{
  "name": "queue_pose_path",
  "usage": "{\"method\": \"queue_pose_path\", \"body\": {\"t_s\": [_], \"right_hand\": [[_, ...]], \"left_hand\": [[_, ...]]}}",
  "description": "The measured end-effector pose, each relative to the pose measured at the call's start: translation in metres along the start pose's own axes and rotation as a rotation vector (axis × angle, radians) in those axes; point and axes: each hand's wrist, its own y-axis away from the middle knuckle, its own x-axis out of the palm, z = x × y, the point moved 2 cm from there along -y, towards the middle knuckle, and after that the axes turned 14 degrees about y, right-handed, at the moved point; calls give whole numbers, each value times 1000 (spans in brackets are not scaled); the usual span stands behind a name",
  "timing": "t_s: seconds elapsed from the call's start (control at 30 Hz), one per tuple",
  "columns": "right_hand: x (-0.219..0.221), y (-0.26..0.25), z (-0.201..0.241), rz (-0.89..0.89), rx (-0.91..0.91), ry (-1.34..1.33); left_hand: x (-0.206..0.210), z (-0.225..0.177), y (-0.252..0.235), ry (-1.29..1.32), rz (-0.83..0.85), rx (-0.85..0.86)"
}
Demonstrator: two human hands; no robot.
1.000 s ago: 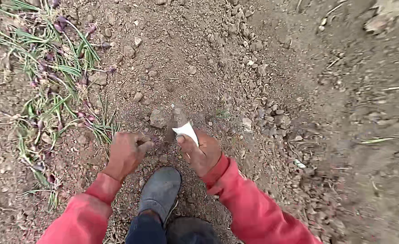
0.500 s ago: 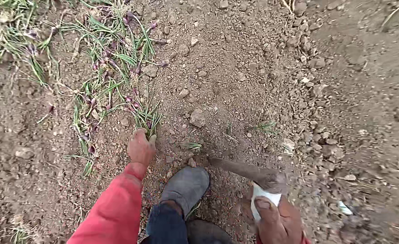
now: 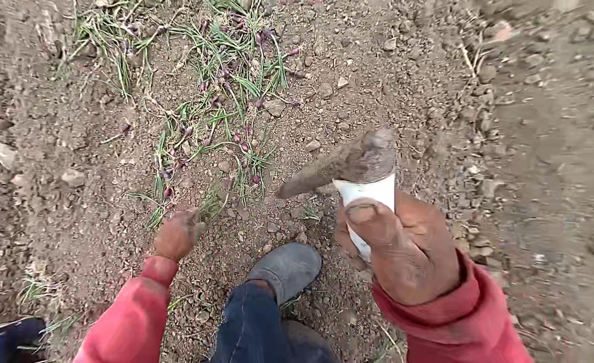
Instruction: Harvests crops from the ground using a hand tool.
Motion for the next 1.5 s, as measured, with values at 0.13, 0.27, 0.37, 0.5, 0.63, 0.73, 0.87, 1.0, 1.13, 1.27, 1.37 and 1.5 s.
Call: {"method": "queue_pose_path", "body": {"t_s": [0.13, 0.27, 0.37, 0.5, 0.63, 0.73, 0.87, 1.0, 1.13, 1.27, 1.37, 1.5], "right_hand": [[84, 32, -109, 159, 323, 304], [84, 64, -108, 107, 297, 320], [45, 43, -52, 50, 113, 139], [15, -11, 6, 93, -107, -60], [81, -4, -85, 190, 204, 196], [101, 51, -141, 117, 380, 181], [58, 65, -74, 105, 209, 139], [37, 21, 15, 131, -116, -73], [122, -22, -18, 327, 2, 203], [177, 30, -113, 357, 211, 243], [150, 61, -95, 286, 193, 165], [89, 76, -37, 252, -14, 145]], "left_hand": [[17, 2, 10, 28, -331, -44], [58, -40, -25, 70, -308, 58], [78, -45, -50, 56, -231, 99], [54, -27, -11, 256, -295, 320], [49, -56, 0, 350, -115, 302], [80, -99, -18, 143, -31, 297], [135, -105, -16, -4, 63, 312], [92, -37, 8, 501, -305, 373], [55, 11, 15, 716, -319, 74], [59, 5, 5, 630, -348, -4], [101, -13, -3, 198, -265, 119], [106, 6, -3, 109, -402, 273]]}}
